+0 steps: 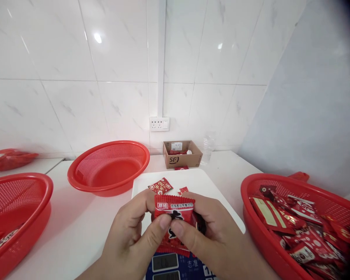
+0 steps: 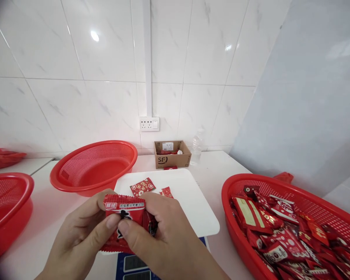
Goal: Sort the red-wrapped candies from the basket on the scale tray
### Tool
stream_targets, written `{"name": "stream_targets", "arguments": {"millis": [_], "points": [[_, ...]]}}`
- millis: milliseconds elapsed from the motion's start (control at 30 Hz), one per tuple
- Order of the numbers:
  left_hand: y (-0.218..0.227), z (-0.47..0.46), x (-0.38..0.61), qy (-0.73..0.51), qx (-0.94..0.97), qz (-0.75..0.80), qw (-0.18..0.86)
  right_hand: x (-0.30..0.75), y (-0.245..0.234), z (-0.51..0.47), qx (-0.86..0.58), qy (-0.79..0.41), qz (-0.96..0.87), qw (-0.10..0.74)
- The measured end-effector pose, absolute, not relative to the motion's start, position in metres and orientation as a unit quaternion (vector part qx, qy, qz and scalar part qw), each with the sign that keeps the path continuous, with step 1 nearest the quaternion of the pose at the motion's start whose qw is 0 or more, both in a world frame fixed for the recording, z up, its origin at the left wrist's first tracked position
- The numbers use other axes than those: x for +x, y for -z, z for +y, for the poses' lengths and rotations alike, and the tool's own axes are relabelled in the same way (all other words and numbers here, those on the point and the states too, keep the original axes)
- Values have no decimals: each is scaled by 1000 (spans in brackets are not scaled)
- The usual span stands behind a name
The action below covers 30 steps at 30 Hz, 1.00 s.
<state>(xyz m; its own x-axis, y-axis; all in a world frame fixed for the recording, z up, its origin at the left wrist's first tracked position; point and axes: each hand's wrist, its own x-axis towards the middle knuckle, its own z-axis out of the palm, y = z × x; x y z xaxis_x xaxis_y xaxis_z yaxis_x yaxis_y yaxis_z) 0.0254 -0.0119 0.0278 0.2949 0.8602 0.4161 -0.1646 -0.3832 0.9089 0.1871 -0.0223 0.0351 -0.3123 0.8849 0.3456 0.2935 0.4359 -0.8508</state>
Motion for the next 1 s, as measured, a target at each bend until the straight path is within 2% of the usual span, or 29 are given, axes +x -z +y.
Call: {"name": "stream_targets", "arguments": {"millis": [200,633,1000], "points": [[-24,-10,27,-542,624,271,493,189,-29,-23,-393,-393,-705,441],[-25,-4,16,-431,674,265,539,190,-43,-22,-377,-428,-687,450],[-24,-5,19,-496,674,268,478,191,-32,-20,-380,-410,-699,447]]}}
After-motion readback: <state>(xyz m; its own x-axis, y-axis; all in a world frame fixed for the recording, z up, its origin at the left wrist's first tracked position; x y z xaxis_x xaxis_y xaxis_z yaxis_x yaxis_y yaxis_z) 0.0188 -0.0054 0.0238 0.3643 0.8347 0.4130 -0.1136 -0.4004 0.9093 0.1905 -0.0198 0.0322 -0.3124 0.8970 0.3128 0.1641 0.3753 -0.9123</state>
